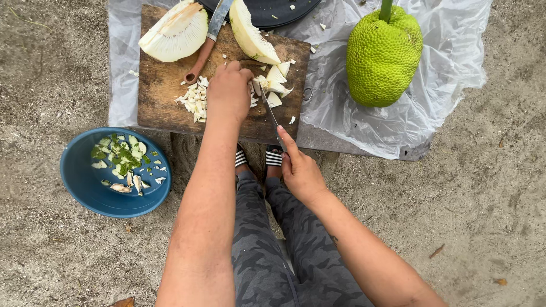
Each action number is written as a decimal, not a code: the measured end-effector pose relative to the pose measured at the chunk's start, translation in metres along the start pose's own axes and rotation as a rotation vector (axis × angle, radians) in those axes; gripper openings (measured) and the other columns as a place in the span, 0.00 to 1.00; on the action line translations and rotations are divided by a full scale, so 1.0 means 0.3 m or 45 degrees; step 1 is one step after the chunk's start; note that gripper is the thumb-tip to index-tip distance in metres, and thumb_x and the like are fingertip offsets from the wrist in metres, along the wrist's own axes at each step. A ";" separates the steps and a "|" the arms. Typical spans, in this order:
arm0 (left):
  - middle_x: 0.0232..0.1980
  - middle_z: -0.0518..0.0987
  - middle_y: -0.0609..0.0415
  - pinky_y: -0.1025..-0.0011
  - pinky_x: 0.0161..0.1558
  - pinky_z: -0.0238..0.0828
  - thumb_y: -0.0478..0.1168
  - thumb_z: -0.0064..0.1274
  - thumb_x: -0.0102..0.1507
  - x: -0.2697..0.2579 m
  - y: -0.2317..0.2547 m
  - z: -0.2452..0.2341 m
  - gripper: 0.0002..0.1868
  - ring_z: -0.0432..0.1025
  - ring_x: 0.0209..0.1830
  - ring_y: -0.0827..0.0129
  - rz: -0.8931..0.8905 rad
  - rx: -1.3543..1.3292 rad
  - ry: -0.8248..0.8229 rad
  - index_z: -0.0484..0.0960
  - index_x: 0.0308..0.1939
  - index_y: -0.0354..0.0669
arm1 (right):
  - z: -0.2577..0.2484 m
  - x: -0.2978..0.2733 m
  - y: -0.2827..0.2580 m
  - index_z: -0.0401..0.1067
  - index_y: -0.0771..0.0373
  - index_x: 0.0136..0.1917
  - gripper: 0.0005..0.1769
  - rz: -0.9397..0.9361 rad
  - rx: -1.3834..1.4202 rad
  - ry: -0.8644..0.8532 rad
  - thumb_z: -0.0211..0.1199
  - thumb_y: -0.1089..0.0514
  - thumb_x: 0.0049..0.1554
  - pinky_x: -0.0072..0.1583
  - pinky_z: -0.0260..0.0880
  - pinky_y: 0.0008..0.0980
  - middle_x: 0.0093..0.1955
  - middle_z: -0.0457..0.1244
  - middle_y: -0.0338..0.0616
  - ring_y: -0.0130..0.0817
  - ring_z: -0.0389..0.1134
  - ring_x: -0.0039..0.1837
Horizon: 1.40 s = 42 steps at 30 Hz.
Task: The person chops a breadfruit into small pieces using a knife on a wooden board.
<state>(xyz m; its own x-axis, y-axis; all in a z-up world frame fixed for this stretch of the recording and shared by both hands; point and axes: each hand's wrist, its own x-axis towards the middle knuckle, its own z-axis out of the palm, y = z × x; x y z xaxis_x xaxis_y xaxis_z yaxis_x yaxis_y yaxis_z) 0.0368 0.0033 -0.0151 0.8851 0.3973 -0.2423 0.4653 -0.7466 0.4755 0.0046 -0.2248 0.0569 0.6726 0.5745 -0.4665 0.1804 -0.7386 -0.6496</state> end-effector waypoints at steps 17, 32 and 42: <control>0.47 0.75 0.49 0.58 0.53 0.69 0.31 0.56 0.58 -0.129 -0.026 -0.019 0.08 0.69 0.53 0.51 0.020 -0.128 0.197 0.82 0.41 0.40 | 0.068 0.054 -0.060 0.45 0.39 0.81 0.40 -0.032 0.007 0.018 0.53 0.63 0.62 0.50 0.69 0.55 0.50 0.69 0.58 0.61 0.71 0.49; 0.58 0.81 0.56 0.64 0.52 0.75 0.39 0.59 0.62 -0.214 -0.078 0.051 0.15 0.74 0.55 0.60 0.155 -0.093 0.199 0.85 0.53 0.42 | 0.064 0.059 -0.086 0.41 0.41 0.82 0.41 -0.059 -0.101 -0.045 0.50 0.63 0.61 0.48 0.70 0.55 0.48 0.69 0.58 0.60 0.71 0.46; 0.57 0.82 0.58 0.66 0.51 0.76 0.39 0.57 0.65 -0.220 -0.125 0.071 0.12 0.76 0.53 0.63 0.371 -0.078 0.372 0.86 0.51 0.45 | 0.134 0.198 -0.061 0.38 0.45 0.83 0.42 -0.169 -0.189 0.042 0.52 0.64 0.62 0.46 0.69 0.57 0.44 0.68 0.59 0.62 0.70 0.43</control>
<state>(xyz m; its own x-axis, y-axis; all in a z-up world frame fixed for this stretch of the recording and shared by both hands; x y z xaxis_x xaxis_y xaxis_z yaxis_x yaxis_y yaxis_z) -0.0390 -0.0062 -0.0349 0.9359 0.3158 0.1558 0.1869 -0.8204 0.5403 0.0124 -0.1632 0.0170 0.6584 0.6604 -0.3611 0.3714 -0.7024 -0.6072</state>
